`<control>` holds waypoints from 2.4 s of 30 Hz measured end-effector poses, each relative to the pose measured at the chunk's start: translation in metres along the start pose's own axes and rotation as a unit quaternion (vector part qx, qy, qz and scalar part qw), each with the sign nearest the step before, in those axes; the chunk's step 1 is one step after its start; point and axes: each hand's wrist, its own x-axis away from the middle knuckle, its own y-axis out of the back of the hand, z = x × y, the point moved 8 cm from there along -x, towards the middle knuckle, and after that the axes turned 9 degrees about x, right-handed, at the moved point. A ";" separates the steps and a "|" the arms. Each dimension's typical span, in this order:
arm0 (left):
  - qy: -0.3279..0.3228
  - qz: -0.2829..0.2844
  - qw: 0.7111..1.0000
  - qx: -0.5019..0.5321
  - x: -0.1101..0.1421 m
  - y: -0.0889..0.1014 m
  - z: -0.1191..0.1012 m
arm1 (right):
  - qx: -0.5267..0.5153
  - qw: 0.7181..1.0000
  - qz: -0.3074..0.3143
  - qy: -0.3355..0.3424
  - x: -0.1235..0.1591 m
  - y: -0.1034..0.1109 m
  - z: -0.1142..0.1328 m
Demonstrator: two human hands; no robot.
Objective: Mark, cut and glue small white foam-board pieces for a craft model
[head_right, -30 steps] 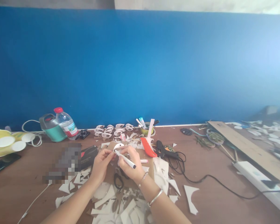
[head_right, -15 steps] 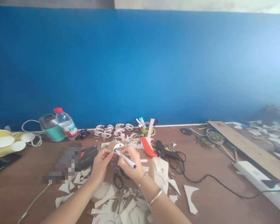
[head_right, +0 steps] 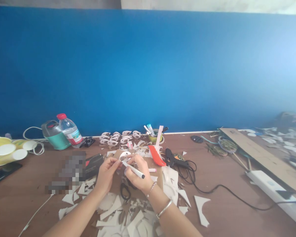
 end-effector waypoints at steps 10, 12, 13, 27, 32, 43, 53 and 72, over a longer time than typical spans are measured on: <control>0.000 0.001 1.000 -0.005 0.001 -0.002 -0.002 | 0.003 1.000 0.004 -0.006 -0.001 -0.001 -0.001; 0.001 0.003 1.000 -0.002 0.001 -0.002 -0.003 | 0.001 1.000 0.002 -0.003 -0.001 -0.001 -0.001; 0.000 0.003 1.000 -0.001 0.001 -0.002 -0.002 | -0.001 1.000 0.001 -0.002 -0.001 -0.001 -0.001; 0.003 -0.002 1.000 -0.012 0.002 -0.001 -0.003 | 0.003 1.000 -0.011 -0.016 -0.001 0.001 -0.001; -0.004 -0.003 1.000 -0.013 0.001 -0.001 -0.003 | -0.023 0.999 -0.012 -0.026 0.000 0.001 -0.001; -0.007 0.007 1.000 -0.011 0.001 -0.002 -0.002 | -0.036 0.998 -0.032 -0.033 0.000 -0.001 -0.007; -0.011 0.010 1.000 -0.014 0.003 -0.005 -0.007 | -0.012 0.998 -0.052 -0.023 -0.001 0.000 -0.006; -0.015 0.020 1.000 -0.014 0.002 -0.004 -0.004 | 0.017 0.999 -0.042 0.002 -0.001 0.001 0.000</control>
